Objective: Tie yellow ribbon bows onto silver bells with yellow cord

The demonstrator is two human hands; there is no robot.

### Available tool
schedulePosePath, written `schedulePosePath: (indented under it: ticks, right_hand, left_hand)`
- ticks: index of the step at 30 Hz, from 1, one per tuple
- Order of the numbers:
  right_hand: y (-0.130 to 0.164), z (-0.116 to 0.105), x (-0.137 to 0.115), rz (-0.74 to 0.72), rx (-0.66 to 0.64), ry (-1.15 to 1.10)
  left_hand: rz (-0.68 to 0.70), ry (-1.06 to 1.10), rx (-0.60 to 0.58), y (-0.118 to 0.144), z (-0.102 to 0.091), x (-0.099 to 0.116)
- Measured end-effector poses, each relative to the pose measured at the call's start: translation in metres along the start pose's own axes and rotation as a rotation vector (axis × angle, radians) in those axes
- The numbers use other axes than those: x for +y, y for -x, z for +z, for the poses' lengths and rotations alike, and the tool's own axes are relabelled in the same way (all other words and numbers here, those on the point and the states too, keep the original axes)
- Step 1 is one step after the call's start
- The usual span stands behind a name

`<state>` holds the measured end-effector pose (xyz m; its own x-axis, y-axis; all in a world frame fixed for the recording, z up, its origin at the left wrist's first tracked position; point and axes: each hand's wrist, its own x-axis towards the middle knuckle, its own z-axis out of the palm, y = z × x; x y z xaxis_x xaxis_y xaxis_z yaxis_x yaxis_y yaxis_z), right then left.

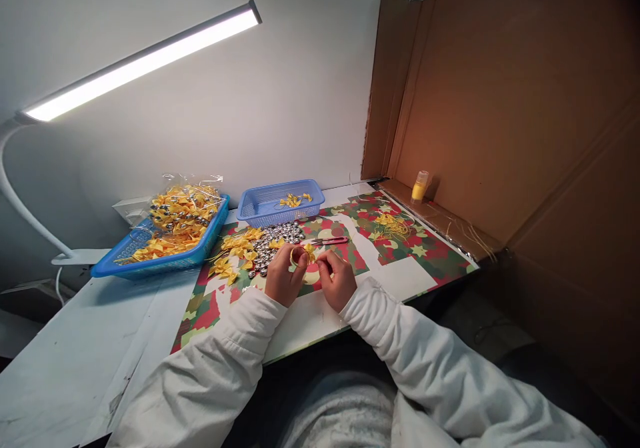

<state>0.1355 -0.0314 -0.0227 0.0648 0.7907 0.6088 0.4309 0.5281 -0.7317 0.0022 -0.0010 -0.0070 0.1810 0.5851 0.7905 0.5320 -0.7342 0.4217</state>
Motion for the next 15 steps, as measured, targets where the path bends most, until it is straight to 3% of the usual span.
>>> schedulePosePath:
  ticks: [15]
  right_hand:
    - [0.0008,0.0089,0.0032,0.051,0.018,0.015]
  left_hand:
    - [-0.083,-0.011,-0.009,0.0034,0.0046,-0.0009]
